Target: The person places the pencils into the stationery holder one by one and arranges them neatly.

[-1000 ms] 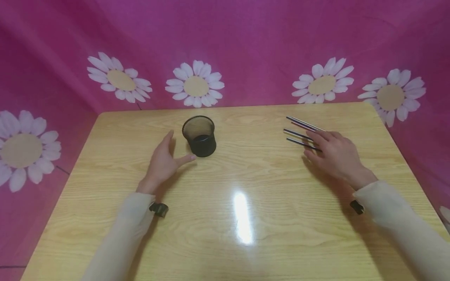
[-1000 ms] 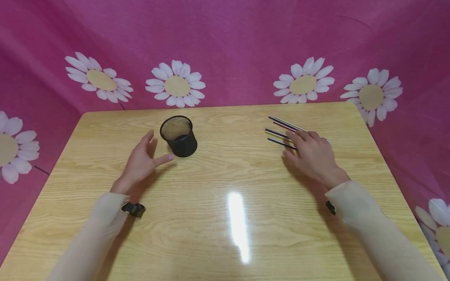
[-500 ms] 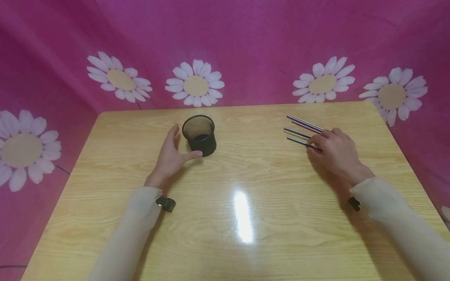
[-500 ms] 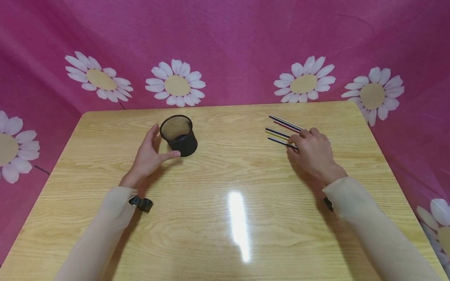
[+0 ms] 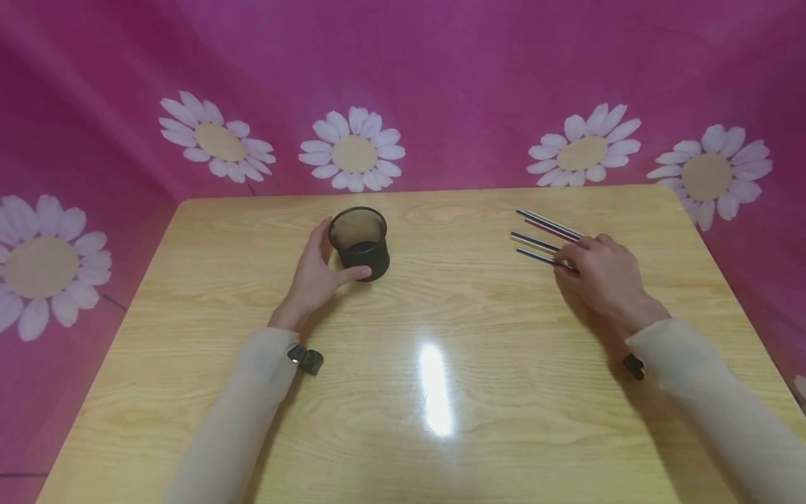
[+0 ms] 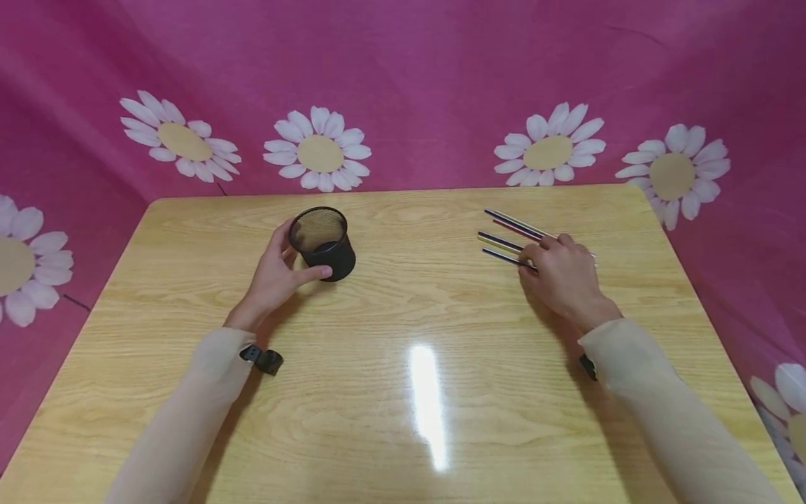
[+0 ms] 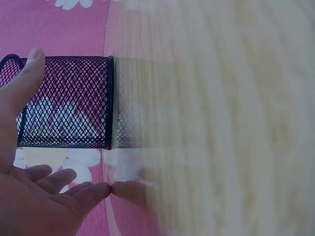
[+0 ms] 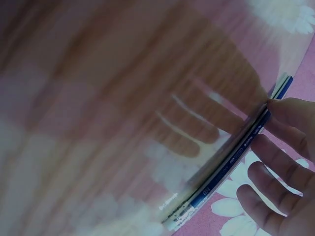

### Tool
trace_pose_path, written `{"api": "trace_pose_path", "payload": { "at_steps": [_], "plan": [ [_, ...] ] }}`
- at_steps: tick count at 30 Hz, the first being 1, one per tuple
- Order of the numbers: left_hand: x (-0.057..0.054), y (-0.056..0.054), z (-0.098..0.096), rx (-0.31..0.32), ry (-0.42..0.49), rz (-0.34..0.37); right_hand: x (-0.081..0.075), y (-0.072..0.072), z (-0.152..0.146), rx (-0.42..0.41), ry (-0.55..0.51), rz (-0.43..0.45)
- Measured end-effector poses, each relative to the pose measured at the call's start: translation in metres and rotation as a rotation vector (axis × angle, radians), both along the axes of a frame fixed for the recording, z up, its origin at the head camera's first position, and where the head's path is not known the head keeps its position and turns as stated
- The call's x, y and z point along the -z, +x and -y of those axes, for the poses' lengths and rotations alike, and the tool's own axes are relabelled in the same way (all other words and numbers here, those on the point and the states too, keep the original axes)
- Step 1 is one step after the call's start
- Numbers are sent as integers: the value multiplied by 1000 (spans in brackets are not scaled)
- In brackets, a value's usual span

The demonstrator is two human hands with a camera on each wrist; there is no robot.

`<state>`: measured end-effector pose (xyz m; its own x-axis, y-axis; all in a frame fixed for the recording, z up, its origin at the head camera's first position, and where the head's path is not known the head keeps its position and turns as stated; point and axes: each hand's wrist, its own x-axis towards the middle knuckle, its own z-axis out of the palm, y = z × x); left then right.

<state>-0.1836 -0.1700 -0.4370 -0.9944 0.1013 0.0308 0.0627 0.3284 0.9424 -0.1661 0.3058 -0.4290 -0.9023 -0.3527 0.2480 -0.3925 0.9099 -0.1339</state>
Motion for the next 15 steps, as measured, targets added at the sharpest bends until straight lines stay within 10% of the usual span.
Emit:
{"api": "trace_pose_path", "payload": {
  "at_steps": [15],
  "plan": [
    [-1, -3, -7, 0, -2, -16, 1, -2, 1, 11, 12, -11]
  ]
}}
